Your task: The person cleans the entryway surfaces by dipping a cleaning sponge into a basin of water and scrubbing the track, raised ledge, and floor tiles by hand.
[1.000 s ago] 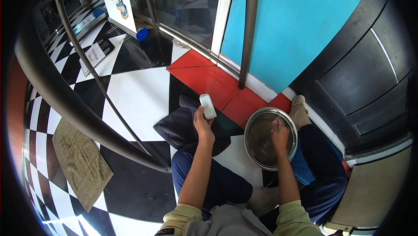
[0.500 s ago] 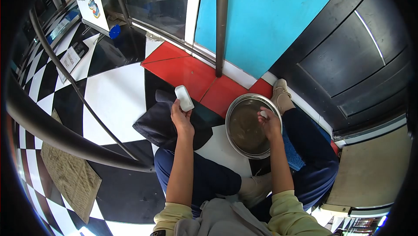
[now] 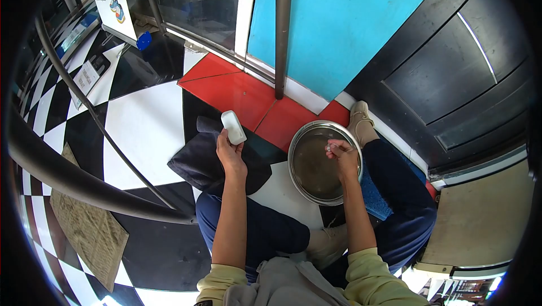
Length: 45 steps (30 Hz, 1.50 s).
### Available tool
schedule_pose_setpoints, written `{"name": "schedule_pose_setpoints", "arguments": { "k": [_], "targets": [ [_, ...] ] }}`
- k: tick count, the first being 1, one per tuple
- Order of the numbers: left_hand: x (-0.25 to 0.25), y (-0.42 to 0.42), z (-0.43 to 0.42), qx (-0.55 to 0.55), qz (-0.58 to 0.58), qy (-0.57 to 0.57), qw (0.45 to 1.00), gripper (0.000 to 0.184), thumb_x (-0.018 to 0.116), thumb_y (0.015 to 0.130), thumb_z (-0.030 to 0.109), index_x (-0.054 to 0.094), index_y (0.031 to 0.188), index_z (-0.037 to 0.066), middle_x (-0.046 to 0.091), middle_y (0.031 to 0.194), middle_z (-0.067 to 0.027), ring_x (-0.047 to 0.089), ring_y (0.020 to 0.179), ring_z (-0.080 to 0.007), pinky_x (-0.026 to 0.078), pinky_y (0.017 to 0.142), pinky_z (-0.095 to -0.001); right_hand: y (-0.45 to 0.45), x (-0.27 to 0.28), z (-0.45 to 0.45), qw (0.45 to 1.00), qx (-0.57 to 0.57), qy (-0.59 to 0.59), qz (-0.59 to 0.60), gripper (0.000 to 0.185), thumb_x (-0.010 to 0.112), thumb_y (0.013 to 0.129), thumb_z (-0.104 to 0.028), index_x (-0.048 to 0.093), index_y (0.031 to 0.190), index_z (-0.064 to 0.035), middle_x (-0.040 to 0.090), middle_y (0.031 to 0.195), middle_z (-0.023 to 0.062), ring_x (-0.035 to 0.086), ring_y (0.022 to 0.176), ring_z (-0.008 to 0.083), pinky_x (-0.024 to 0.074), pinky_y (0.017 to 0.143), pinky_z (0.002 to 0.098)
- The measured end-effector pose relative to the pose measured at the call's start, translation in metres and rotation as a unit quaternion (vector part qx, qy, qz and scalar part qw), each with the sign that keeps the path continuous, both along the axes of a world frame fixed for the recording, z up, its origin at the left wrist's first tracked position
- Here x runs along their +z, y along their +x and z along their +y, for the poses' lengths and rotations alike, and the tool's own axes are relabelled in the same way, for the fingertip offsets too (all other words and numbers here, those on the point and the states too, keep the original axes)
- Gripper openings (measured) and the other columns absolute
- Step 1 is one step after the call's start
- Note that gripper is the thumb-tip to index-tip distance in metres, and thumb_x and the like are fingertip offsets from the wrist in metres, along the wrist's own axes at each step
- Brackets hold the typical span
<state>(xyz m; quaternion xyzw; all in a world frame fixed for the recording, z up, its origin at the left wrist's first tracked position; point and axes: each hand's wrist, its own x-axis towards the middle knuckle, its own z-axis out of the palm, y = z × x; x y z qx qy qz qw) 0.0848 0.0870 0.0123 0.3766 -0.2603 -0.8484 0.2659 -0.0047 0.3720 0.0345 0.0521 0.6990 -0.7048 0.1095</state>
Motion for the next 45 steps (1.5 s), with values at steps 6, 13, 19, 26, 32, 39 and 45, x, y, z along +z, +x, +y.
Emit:
{"name": "schedule_pose_setpoints", "arguments": {
  "k": [6,13,19,26,32,39,45],
  "targets": [
    [-0.001,0.0,-0.001,-0.004,-0.002,0.007,1.0,0.037,0.055,0.089,0.035,0.058,0.112,0.006,0.061,0.102,-0.0033,0.058,0.092,-0.0155,0.043,0.081,-0.0302,0.007,-0.019,0.003,0.983,0.029,0.183,0.009,0.018,0.061,0.085,-0.002,0.067,0.102,0.0016,0.067,0.081,0.0117,0.063,0.067,0.0176,0.0508,0.063,0.0278],
    [-0.003,-0.002,-0.001,-0.004,-0.008,0.012,1.0,0.039,0.054,0.088,0.035,0.057,0.115,0.006,0.061,0.102,-0.0033,0.058,0.093,-0.0163,0.043,0.081,-0.0308,0.015,-0.037,0.005,0.758,0.033,0.52,0.393,0.027,0.067,0.081,-0.008,0.068,0.107,-0.0057,0.069,0.092,0.0175,0.066,0.087,0.0295,0.0498,0.08,0.0375],
    [0.0,-0.002,-0.001,-0.004,0.007,0.016,1.0,0.043,0.054,0.088,0.035,0.055,0.12,0.006,0.06,0.106,-0.0045,0.058,0.095,-0.0177,0.043,0.083,-0.0321,0.021,0.015,-0.041,0.9,0.045,0.373,0.222,0.018,0.067,0.083,-0.014,0.07,0.098,-0.004,0.068,0.087,0.0165,0.065,0.082,0.0298,0.0486,0.074,0.0385],
    [0.009,-0.009,-0.021,0.01,-0.009,-0.04,0.999,0.044,0.048,0.088,0.035,0.05,0.126,0.013,0.058,0.112,-0.0052,0.057,0.099,-0.02,0.045,0.084,-0.0372,0.039,0.029,-0.082,0.922,0.066,0.31,0.222,0.017,0.066,0.086,-0.019,0.069,0.089,-0.0037,0.068,0.086,0.0142,0.065,0.08,0.0288,0.0488,0.071,0.0388],
    [0.0,-0.052,-0.083,-0.014,0.021,-0.073,0.997,0.047,0.042,0.09,0.039,0.047,0.129,0.014,0.056,0.116,-0.0067,0.059,0.098,-0.0222,0.047,0.084,-0.0399,0.089,-0.004,-0.148,0.914,0.2,0.217,0.279,0.016,0.063,0.088,-0.017,0.067,0.096,-0.0049,0.068,0.088,0.0117,0.064,0.084,0.0304,0.0486,0.078,0.0393],
    [-0.026,-0.101,-0.152,-0.07,-0.042,-0.122,0.989,0.044,0.057,0.087,0.029,0.049,0.124,0.008,0.058,0.107,-0.009,0.059,0.096,-0.0223,0.048,0.086,-0.0347,0.123,-0.059,-0.202,0.874,0.336,0.241,0.255,0.031,0.061,0.088,-0.016,0.059,0.118,-0.0069,0.056,0.117,0.0115,0.053,0.109,0.0311,0.0444,0.09,0.0423],
    [-0.075,-0.157,-0.21,-0.082,-0.259,-0.468,0.841,0.055,0.067,0.078,0.031,0.053,0.124,0.006,0.063,0.105,-0.0143,0.062,0.095,-0.0273,0.049,0.08,-0.037,0.107,-0.069,-0.199,0.862,0.373,0.26,0.224,0.035,0.061,0.088,-0.02,0.058,0.121,-0.0121,0.055,0.119,0.0102,0.051,0.113,0.0301,0.0421,0.092,0.0432]
  ]
}}
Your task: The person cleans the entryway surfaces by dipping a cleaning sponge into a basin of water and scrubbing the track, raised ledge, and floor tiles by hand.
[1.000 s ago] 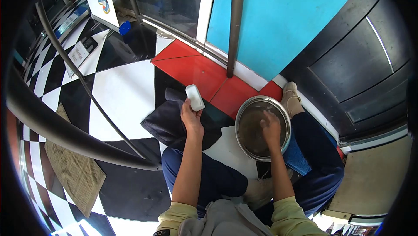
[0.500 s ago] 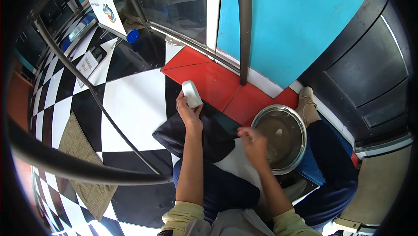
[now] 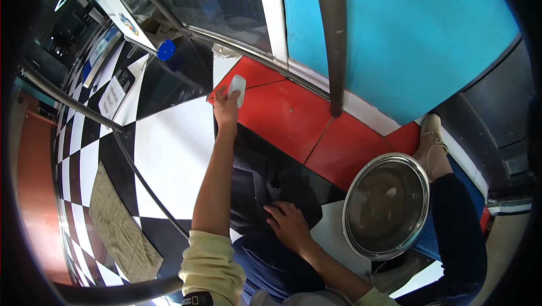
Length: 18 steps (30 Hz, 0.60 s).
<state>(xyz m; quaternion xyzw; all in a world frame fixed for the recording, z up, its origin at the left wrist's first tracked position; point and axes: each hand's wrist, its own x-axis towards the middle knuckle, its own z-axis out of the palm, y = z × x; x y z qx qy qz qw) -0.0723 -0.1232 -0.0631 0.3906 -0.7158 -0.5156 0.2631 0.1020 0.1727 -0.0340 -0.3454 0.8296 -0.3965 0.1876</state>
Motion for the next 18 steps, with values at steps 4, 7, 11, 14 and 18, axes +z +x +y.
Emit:
{"name": "schedule_pose_setpoints", "arguments": {
  "k": [4,7,11,14,18],
  "targets": [
    [-0.032,-0.037,-0.035,-0.002,-0.042,-0.131,0.991,0.056,0.069,0.074,0.032,0.055,0.119,0.003,0.064,0.107,-0.0206,0.062,0.1,-0.0341,0.048,0.085,-0.0391,0.0,-0.006,0.001,1.0,-0.008,-0.004,-0.025,0.035,0.062,0.087,-0.021,0.059,0.121,-0.0138,0.055,0.119,0.0084,0.051,0.113,0.0294,0.0412,0.092,0.043],
    [-0.038,-0.057,-0.046,0.006,-0.021,-0.125,0.992,0.048,0.068,0.074,0.032,0.062,0.11,0.001,0.067,0.102,-0.0192,0.063,0.095,-0.0321,0.047,0.084,-0.0373,-0.003,-0.007,0.0,0.999,-0.013,-0.005,-0.047,0.035,0.063,0.086,-0.021,0.06,0.12,-0.015,0.055,0.118,0.0077,0.051,0.111,0.0284,0.0411,0.092,0.0425],
    [-0.03,-0.078,-0.057,0.021,0.034,-0.005,0.999,0.039,0.068,0.077,0.032,0.068,0.097,-0.002,0.064,0.089,-0.0106,0.057,0.073,-0.0174,0.046,0.066,-0.0284,-0.002,-0.012,-0.001,0.999,-0.023,0.0,-0.044,0.034,0.064,0.085,-0.022,0.062,0.118,-0.0167,0.055,0.117,0.0065,0.051,0.109,0.0268,0.041,0.09,0.0422],
    [-0.023,-0.089,-0.07,0.009,-0.013,0.089,0.996,0.037,0.066,0.08,0.031,0.068,0.097,-0.001,0.063,0.087,-0.0093,0.057,0.07,-0.017,0.046,0.061,-0.0293,-0.004,-0.011,-0.001,0.998,-0.024,-0.001,-0.053,0.034,0.064,0.085,-0.023,0.062,0.118,-0.0175,0.055,0.117,0.0057,0.052,0.109,0.0259,0.0405,0.089,0.0414],
    [-0.028,-0.104,-0.078,0.002,0.038,0.149,0.988,0.033,0.068,0.082,0.025,0.065,0.099,-0.003,0.064,0.087,-0.01,0.061,0.072,-0.0166,0.049,0.059,-0.0288,-0.003,-0.013,-0.001,0.998,-0.027,0.003,-0.057,0.034,0.064,0.085,-0.025,0.063,0.118,-0.0183,0.056,0.117,0.0049,0.051,0.109,0.0251,0.0395,0.089,0.04]
  ]
}}
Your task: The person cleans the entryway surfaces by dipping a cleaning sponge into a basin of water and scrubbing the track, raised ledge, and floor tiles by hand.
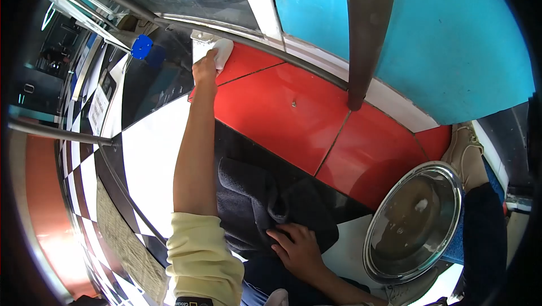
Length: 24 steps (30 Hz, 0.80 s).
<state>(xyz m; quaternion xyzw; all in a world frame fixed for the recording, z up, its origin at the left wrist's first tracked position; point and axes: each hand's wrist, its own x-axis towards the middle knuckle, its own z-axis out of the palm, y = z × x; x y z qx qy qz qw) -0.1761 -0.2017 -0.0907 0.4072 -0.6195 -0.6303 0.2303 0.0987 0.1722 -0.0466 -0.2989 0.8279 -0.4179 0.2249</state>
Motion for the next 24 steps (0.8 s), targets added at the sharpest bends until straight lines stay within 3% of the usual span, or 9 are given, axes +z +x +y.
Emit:
{"name": "schedule_pose_setpoints", "arguments": {
  "k": [5,9,15,21,24],
  "targets": [
    [0.006,-0.013,0.002,-0.007,-0.029,-0.051,0.998,0.032,0.07,0.083,0.024,0.064,0.099,-0.003,0.064,0.088,-0.0093,0.062,0.074,-0.0167,0.049,0.058,-0.0291,-0.001,0.0,0.001,1.0,-0.006,-0.009,-0.011,0.033,0.064,0.085,-0.025,0.063,0.118,-0.0186,0.056,0.117,0.0041,0.051,0.109,0.0243,0.039,0.089,0.0394],
    [-0.005,-0.014,-0.01,0.002,-0.039,-0.069,0.997,0.04,0.069,0.081,0.027,0.066,0.104,-0.005,0.067,0.098,-0.0127,0.061,0.089,-0.0198,0.046,0.083,-0.0332,0.001,-0.003,0.001,1.0,-0.011,-0.013,-0.018,0.034,0.064,0.085,-0.024,0.063,0.118,-0.0188,0.056,0.117,0.0037,0.051,0.11,0.0239,0.0388,0.089,0.0394],
    [-0.001,-0.005,0.013,0.024,-0.059,-0.189,0.98,0.049,0.072,0.077,0.03,0.061,0.116,0.002,0.065,0.104,-0.0126,0.06,0.094,-0.0211,0.046,0.084,-0.0335,0.001,-0.004,0.002,1.0,-0.01,-0.009,-0.027,0.034,0.064,0.085,-0.024,0.063,0.118,-0.0188,0.056,0.117,0.0031,0.05,0.11,0.0237,0.0385,0.09,0.0399],
    [-0.003,-0.016,0.01,0.063,-0.047,-0.129,0.989,0.057,0.075,0.072,0.03,0.056,0.119,0.003,0.061,0.113,-0.0182,0.059,0.102,-0.0262,0.044,0.091,-0.0361,-0.001,-0.001,0.002,0.999,-0.01,-0.013,-0.029,0.033,0.063,0.086,-0.023,0.063,0.118,-0.0184,0.057,0.117,0.0029,0.051,0.11,0.0239,0.0384,0.09,0.0399],
    [0.0,-0.017,0.006,0.035,-0.099,-0.151,0.983,0.056,0.075,0.072,0.029,0.056,0.117,0.001,0.059,0.115,-0.0208,0.058,0.106,-0.029,0.044,0.092,-0.04,-0.002,-0.001,0.002,0.999,-0.012,-0.017,-0.032,0.033,0.064,0.086,-0.022,0.064,0.118,-0.0182,0.057,0.117,0.003,0.051,0.11,0.0239,0.0386,0.09,0.0399]
  ]
}}
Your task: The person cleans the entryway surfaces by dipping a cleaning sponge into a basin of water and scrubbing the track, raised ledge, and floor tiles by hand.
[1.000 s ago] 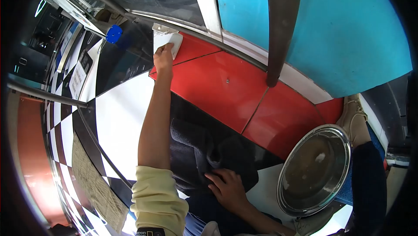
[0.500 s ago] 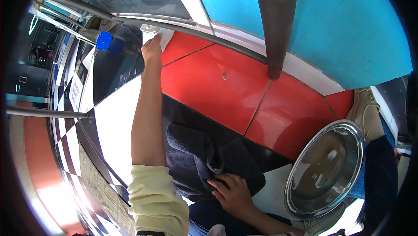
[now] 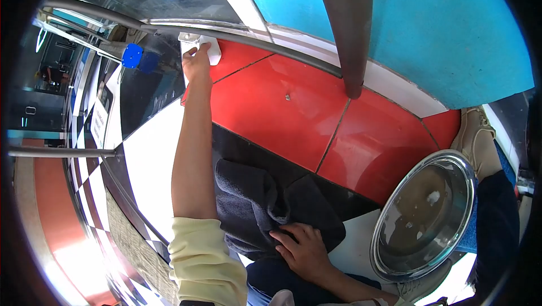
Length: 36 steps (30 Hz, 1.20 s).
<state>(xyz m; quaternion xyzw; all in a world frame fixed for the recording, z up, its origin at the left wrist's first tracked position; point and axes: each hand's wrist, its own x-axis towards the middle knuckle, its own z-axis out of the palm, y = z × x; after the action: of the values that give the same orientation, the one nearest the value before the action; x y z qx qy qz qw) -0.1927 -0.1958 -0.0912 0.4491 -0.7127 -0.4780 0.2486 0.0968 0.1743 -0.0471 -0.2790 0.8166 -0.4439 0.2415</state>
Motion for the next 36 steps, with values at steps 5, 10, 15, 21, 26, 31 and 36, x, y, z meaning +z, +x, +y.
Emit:
{"name": "schedule_pose_setpoints", "arguments": {
  "k": [5,10,15,21,26,31,36],
  "targets": [
    [-0.007,-0.004,-0.003,0.008,0.055,0.093,0.994,0.059,0.075,0.072,0.033,0.056,0.116,-0.001,0.061,0.111,-0.02,0.061,0.1,-0.0306,0.046,0.09,-0.042,0.0,-0.003,0.001,1.0,0.001,-0.003,0.005,0.033,0.064,0.086,-0.023,0.064,0.118,-0.0179,0.057,0.117,0.0033,0.051,0.11,0.0243,0.039,0.09,0.0399],
    [-0.001,-0.003,0.007,0.0,0.029,0.007,1.0,0.044,0.074,0.077,0.03,0.06,0.105,0.0,0.063,0.091,-0.0091,0.061,0.072,-0.0165,0.051,0.066,-0.0291,0.001,-0.004,0.001,1.0,0.002,-0.005,0.001,0.033,0.064,0.086,-0.023,0.063,0.118,-0.018,0.056,0.117,0.0034,0.05,0.11,0.0247,0.0394,0.09,0.0402],
    [0.009,0.003,0.009,-0.025,-0.036,-0.174,0.984,0.051,0.074,0.08,0.025,0.054,0.12,0.0,0.063,0.099,-0.0119,0.062,0.079,-0.017,0.052,0.069,-0.0277,0.002,-0.006,0.001,1.0,-0.006,-0.014,0.002,0.032,0.063,0.086,-0.023,0.064,0.118,-0.0182,0.056,0.117,0.0033,0.05,0.11,0.0248,0.0393,0.09,0.0405],
    [0.003,-0.002,0.013,-0.076,0.095,0.028,0.992,0.062,0.078,0.075,0.007,0.045,0.127,-0.002,0.063,0.101,-0.0149,0.063,0.085,-0.0186,0.055,0.076,-0.0305,0.001,-0.004,0.001,1.0,-0.004,-0.011,0.002,0.032,0.064,0.085,-0.023,0.064,0.117,-0.0184,0.056,0.116,0.0027,0.051,0.11,0.0243,0.0394,0.089,0.0401],
    [-0.017,-0.017,0.006,-0.055,0.163,0.041,0.984,0.063,0.076,0.075,0.006,0.044,0.128,-0.003,0.065,0.102,-0.0156,0.064,0.091,-0.0205,0.054,0.08,-0.029,0.001,-0.007,0.002,1.0,-0.008,-0.016,-0.002,0.033,0.065,0.084,-0.022,0.064,0.117,-0.0181,0.057,0.115,0.0029,0.051,0.109,0.0239,0.0396,0.089,0.0396],
    [-0.008,-0.006,0.0,-0.111,0.056,-0.02,0.992,0.084,0.082,0.071,0.025,0.037,0.138,0.0,0.052,0.126,-0.0189,0.055,0.112,-0.0266,0.047,0.093,-0.0346,0.002,-0.007,0.001,1.0,-0.01,-0.021,-0.011,0.033,0.065,0.084,-0.021,0.064,0.117,-0.0179,0.057,0.115,0.0029,0.052,0.109,0.0236,0.04,0.088,0.0395],
    [0.007,0.002,0.019,-0.13,-0.089,-0.227,0.961,0.1,0.085,0.066,0.041,0.033,0.143,0.003,0.039,0.142,-0.0182,0.042,0.129,-0.0309,0.033,0.108,-0.0416,0.001,-0.008,0.002,1.0,-0.002,-0.012,0.004,0.034,0.066,0.084,-0.021,0.064,0.118,-0.0186,0.057,0.116,0.0023,0.051,0.109,0.023,0.0399,0.089,0.0395]
  ]
}}
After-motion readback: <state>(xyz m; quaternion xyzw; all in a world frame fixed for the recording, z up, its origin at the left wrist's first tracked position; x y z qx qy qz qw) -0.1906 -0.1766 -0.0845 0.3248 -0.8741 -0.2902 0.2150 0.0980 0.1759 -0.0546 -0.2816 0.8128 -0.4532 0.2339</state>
